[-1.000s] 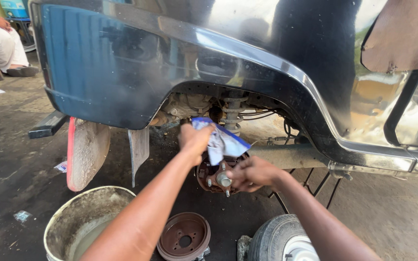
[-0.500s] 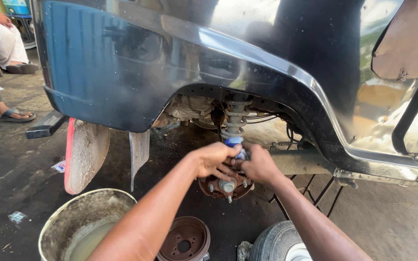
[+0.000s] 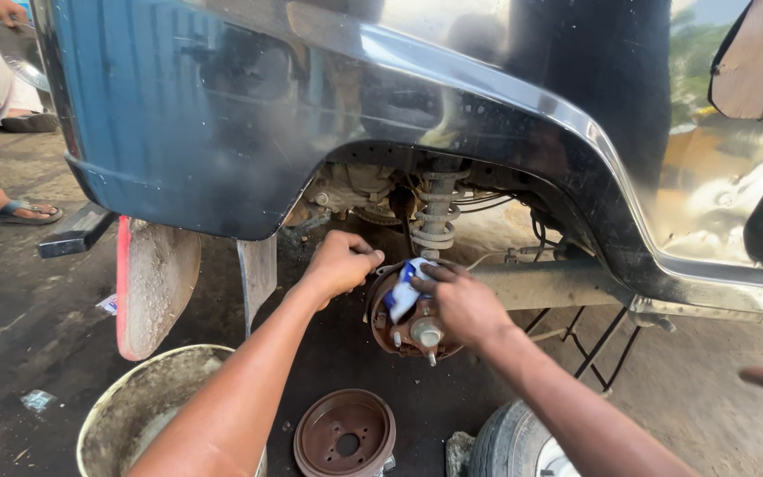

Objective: The person cleans the exposed brake assembly of a vehicle using a cloth and a liquid from a bottle. They then use a screwdriver to adjust components within the brake drum area. The task involves wiping surfaces and manipulating small mechanical parts.

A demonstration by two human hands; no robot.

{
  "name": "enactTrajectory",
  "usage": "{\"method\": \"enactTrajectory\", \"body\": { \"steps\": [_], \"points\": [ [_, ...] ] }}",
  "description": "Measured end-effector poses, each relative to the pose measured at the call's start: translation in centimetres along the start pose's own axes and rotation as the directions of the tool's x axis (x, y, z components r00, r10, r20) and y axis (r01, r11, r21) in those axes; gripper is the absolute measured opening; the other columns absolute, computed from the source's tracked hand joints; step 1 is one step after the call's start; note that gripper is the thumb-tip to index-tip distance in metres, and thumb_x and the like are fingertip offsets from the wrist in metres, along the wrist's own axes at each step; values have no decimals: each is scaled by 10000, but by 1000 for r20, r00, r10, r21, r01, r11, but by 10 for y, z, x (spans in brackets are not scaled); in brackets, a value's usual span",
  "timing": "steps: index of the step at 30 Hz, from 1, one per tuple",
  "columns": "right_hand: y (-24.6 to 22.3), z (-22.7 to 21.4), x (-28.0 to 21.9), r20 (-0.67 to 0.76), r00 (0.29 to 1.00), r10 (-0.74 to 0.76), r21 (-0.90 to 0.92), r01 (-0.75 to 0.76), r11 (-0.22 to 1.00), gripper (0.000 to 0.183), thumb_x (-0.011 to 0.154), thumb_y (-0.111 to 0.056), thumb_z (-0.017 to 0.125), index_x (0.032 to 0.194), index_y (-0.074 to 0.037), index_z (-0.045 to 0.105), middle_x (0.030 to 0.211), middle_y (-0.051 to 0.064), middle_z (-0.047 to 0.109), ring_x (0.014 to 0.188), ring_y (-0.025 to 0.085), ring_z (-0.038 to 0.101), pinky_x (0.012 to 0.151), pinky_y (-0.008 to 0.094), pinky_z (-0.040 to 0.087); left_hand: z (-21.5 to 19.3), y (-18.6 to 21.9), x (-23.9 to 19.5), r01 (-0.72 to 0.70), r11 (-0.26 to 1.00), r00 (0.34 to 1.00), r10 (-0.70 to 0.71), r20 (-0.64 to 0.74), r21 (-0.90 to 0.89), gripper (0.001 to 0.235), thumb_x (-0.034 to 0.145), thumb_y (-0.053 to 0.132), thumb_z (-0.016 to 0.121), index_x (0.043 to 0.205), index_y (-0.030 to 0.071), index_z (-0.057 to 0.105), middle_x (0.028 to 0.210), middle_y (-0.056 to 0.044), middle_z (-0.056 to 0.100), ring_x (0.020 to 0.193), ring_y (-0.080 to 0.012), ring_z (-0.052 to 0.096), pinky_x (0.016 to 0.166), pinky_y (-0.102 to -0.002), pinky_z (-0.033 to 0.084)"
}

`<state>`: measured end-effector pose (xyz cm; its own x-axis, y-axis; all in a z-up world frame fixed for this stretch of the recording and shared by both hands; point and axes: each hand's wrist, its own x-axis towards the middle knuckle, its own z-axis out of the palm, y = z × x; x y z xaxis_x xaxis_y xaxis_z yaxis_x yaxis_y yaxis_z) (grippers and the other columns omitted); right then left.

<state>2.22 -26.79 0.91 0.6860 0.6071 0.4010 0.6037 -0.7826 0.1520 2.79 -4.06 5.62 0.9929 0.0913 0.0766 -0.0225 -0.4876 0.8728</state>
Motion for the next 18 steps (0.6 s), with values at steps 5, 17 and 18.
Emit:
{"method": "enactTrajectory", "body": {
  "steps": [5, 17, 18],
  "points": [
    [-2, -49, 3, 446, 844, 297, -167, -248, 954, 209, 976, -70, 587, 1132, -82, 726, 1077, 169, 762, 900, 241, 756, 803, 365, 645, 3, -11, -1, -55, 990, 998, 55, 3, 132, 321, 801, 323, 808, 989, 64, 791, 1025, -159, 771, 1034, -299, 733, 942, -432, 545],
    [-3, 0, -4, -43, 999, 16, -213, -25, 977, 541, 762, -156, 655, 1276, -323, 681, 1456, 120, 564, 1167, 353, 637, 894, 480, 564, -15, -57, -13, -160, 884, 985, 113, 131, 439, 271, 827, 321, 805, 967, 89, 799, 1105, -206, 703, 1135, -360, 652, 998, -466, 509],
    [-2, -4, -9, -75, 997, -19, -288, -3, 958, 570, 732, -184, 680, 1277, -352, 678, 1474, 115, 553, 1218, 372, 619, 920, 495, 548, -17, -58, -15, -150, 889, 986, 100, 136, 433, 273, 831, 326, 795, 963, 87, 796, 1096, -198, 723, 1128, -353, 666, 999, -463, 516]
  ]
}}
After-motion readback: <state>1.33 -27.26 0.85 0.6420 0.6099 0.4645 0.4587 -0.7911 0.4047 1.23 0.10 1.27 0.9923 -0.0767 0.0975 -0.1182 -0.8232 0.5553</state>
